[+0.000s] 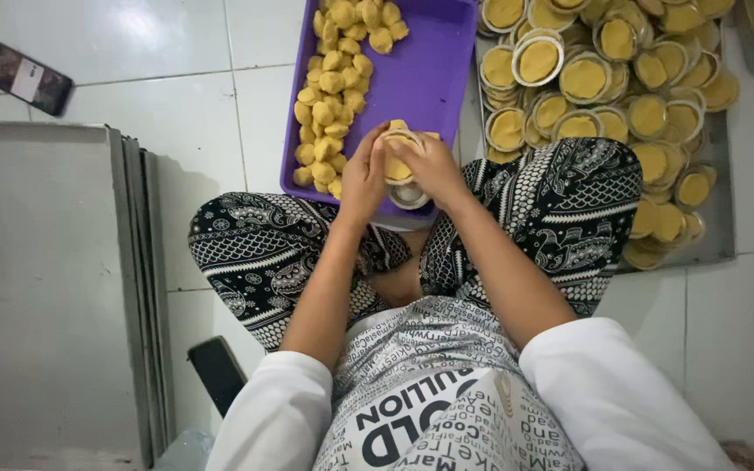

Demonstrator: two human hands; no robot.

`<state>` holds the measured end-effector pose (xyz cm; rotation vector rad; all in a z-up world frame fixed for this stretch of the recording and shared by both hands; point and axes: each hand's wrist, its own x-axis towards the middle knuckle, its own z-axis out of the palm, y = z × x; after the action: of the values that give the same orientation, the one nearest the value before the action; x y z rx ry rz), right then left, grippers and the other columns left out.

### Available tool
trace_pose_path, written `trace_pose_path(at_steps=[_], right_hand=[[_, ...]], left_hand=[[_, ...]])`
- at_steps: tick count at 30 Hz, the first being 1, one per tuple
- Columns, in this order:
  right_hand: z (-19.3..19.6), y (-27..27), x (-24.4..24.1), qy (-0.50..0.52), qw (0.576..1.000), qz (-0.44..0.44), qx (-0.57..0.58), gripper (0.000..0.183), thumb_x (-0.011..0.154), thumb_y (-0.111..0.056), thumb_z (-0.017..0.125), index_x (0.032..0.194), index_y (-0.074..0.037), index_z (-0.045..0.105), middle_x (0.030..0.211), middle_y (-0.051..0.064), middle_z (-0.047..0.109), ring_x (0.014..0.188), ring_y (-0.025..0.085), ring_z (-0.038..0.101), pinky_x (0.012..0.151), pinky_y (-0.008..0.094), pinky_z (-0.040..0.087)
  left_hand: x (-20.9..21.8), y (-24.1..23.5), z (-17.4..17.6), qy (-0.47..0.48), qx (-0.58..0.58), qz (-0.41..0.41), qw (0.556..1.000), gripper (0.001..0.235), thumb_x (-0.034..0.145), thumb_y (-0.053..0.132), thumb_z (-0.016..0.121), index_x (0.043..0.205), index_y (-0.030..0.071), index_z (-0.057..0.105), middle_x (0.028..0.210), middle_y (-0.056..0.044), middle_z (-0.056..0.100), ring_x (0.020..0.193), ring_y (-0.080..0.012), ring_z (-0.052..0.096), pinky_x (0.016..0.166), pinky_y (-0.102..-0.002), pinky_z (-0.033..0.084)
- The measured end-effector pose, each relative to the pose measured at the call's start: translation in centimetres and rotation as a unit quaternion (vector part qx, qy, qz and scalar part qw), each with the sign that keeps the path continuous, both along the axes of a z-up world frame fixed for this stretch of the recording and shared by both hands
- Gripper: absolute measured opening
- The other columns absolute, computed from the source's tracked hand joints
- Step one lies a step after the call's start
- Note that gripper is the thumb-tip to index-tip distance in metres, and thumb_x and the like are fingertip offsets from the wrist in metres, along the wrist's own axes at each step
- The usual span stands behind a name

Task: The person sits on the floor and repeatedly picks up yellow dough pieces from a purple tray. They press the dough into small metal rings held in their left hand and place the filled rings onto a large metal tray to the right.

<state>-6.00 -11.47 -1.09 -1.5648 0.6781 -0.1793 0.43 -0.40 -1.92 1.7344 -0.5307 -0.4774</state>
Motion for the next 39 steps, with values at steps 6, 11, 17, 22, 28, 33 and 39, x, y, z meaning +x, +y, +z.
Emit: trace_pose_path(at_steps=[6, 11, 17, 22, 28, 33, 39], right_hand=[[0.3, 1.6, -0.1, -0.022, 0.999, -0.046, -0.003, 0.03, 0.09, -0.036, 0.05, 0.09, -0.007, 0.059, 0.079, 0.005, 0.06, 0.083, 0.015, 0.054, 0.075, 0.032, 0.043], [-1.3, 1.0, 0.3, 0.014, 0.994, -0.002, -0.104, 0.039, 0.09, -0.037, 0.05, 0.109, -0.003, 0.054, 0.09, 0.02, 0.062, 0.096, 0.035, 0.057, 0.08, 0.044, 0.044], [-0.8, 1.0, -0.3, 0.016, 0.991, -0.015, -0.131, 0.029, 0.088, -0.035, 0.053, 0.102, -0.01, 0.057, 0.081, 0.016, 0.063, 0.088, 0.031, 0.061, 0.074, 0.041, 0.046], [-0.8, -0.4, -0.3, 0.035, 0.998, -0.007, -0.054, 0.042, 0.086, -0.045, 0.052, 0.105, -0.008, 0.051, 0.089, 0.017, 0.061, 0.093, 0.032, 0.058, 0.082, 0.046, 0.043], [1.9, -1.7, -0.3, 0.087, 0.993, 0.057, -0.046, 0.048, 0.077, -0.032, 0.067, 0.115, -0.008, 0.052, 0.096, 0.018, 0.061, 0.097, 0.032, 0.058, 0.082, 0.042, 0.044], [1.0, -7.7, 0.2, -0.061, 0.995, -0.082, -0.016, 0.022, 0.071, -0.019, 0.071, 0.088, -0.008, 0.063, 0.078, 0.006, 0.063, 0.077, 0.017, 0.059, 0.073, 0.033, 0.047], [1.9, -19.6, 2.0, 0.089, 0.917, -0.372, 0.114, 0.051, 0.081, -0.017, 0.036, 0.132, -0.013, 0.031, 0.083, 0.003, 0.049, 0.055, 0.009, 0.049, 0.037, 0.02, 0.029]], left_hand=[[-0.3, -0.6, -0.3, -0.062, -0.06, 0.161, 0.983, 0.02, 0.08, 0.013, 0.067, 0.1, 0.013, 0.068, 0.086, -0.007, 0.055, 0.086, -0.019, 0.056, 0.077, -0.03, 0.046], [0.4, -0.9, -3.1, 0.044, -0.056, 0.216, 0.974, 0.018, 0.076, 0.018, 0.072, 0.091, 0.009, 0.066, 0.075, -0.004, 0.063, 0.071, -0.0133, 0.058, 0.064, -0.028, 0.048], [0.8, 0.2, 0.0, 0.164, -0.025, 0.16, 0.973, 0.025, 0.076, 0.023, 0.071, 0.089, 0.005, 0.061, 0.074, -0.004, 0.059, 0.066, -0.0102, 0.052, 0.058, -0.023, 0.044], [0.4, 1.1, 3.7, 0.322, -0.057, 0.038, 0.944, 0.025, 0.085, 0.023, 0.061, 0.097, 0.003, 0.053, 0.089, -0.011, 0.056, 0.08, -0.019, 0.057, 0.071, -0.034, 0.048], [0.7, 0.7, 1.5, 0.092, 0.014, 0.042, 0.995, 0.022, 0.088, 0.02, 0.057, 0.105, 0.008, 0.061, 0.095, -0.014, 0.062, 0.093, -0.0239, 0.059, 0.083, -0.038, 0.045], [0.7, -0.1, 2.2, 0.003, 0.061, 0.126, 0.99, 0.021, 0.085, 0.022, 0.059, 0.103, 0.012, 0.059, 0.098, -0.012, 0.063, 0.096, -0.0274, 0.057, 0.085, -0.039, 0.043], [0.7, -0.5, 2.9, 0.065, 0.08, 0.119, 0.988, 0.036, 0.082, 0.028, 0.05, 0.113, 0.01, 0.051, 0.106, -0.008, 0.058, 0.096, -0.019, 0.055, 0.081, -0.031, 0.044]])
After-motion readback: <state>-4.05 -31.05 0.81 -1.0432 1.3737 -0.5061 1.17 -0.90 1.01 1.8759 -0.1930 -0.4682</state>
